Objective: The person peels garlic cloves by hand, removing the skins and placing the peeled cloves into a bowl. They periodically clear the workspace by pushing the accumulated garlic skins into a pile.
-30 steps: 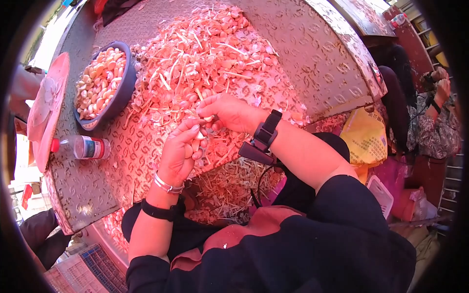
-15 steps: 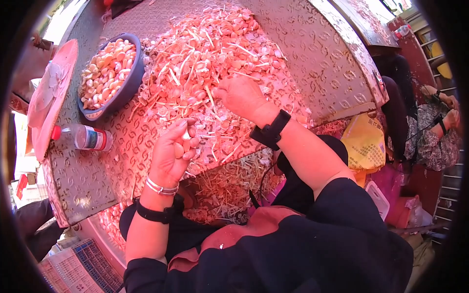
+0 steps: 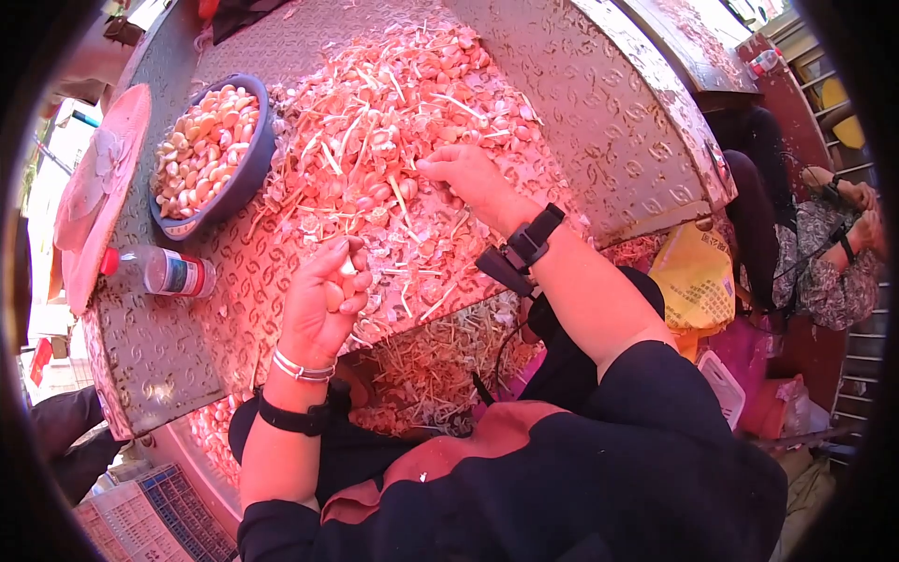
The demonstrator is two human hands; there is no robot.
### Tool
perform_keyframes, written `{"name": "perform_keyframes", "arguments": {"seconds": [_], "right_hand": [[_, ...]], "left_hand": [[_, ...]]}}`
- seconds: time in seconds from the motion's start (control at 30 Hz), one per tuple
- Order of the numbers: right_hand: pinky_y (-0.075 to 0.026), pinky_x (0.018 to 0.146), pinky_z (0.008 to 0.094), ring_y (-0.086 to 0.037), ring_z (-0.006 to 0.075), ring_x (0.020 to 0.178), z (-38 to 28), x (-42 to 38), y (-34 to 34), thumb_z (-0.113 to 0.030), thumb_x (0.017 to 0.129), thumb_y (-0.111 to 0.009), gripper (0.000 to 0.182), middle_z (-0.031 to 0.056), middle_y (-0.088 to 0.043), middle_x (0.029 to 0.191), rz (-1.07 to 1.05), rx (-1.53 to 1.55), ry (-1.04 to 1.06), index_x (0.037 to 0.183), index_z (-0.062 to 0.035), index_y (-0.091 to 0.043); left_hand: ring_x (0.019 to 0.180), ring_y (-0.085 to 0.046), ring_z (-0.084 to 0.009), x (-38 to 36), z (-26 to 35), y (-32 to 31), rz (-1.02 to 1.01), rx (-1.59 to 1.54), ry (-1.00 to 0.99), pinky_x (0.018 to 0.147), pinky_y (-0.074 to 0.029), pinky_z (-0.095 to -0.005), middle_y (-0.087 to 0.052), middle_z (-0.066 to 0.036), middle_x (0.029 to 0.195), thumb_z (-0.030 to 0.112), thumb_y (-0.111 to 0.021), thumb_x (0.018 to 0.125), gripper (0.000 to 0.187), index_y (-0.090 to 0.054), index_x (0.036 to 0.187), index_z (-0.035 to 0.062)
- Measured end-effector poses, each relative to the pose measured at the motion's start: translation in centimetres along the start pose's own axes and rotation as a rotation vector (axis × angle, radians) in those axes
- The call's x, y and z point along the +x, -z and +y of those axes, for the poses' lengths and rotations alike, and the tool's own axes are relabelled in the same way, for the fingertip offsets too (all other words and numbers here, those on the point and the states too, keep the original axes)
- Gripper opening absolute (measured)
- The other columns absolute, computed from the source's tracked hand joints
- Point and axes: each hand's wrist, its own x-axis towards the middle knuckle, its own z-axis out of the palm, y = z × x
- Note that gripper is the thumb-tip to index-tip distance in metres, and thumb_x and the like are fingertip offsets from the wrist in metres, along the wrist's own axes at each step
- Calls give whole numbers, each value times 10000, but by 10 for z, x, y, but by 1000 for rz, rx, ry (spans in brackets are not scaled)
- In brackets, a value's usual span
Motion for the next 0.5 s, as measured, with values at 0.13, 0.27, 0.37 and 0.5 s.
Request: {"name": "perform_keyframes", "arguments": {"seconds": [0.13, 0.27, 0.37, 0.5], "right_hand": [[-458, 534, 195, -629, 182, 735, -34, -13, 5, -198, 902, -486, 159, 73, -605, 797, -280, 843, -370, 872, -55, -550], [-530, 636, 240, -618, 224, 882, -53, -17, -11, -158, 932, -431, 236, 142, -601, 959, -368, 969, -346, 1032, 32, -529], [-532, 771, 274, -600, 242, 959, -49, -15, -21, -100, 930, -420, 242, 162, -578, 1042, -394, 1013, -299, 1079, 70, -508], [-522, 831, 295, -598, 246, 958, -72, -8, -42, 4, 897, -425, 205, 156, -570, 1038, -283, 872, -290, 1073, 73, -504]], "left_hand": [[630, -499, -142, -2, 1, -1, -27, -67, 12, 405, -364, -179, -515, -72, 806, 141, -484, 899, 167, -508, 1008, 17], [633, -491, -146, -5, 3, -2, -48, -115, -6, 400, -356, -180, -510, -72, 804, 158, -478, 906, 178, -502, 1015, 19], [631, -482, -143, -7, 7, -1, -52, -158, -30, 401, -352, -180, -508, -72, 804, 169, -476, 911, 182, -503, 1014, 21], [624, -476, -137, -14, 13, -2, -5, -191, -76, 411, -350, -177, -515, -69, 795, 179, -474, 913, 181, -519, 995, 25]]}}
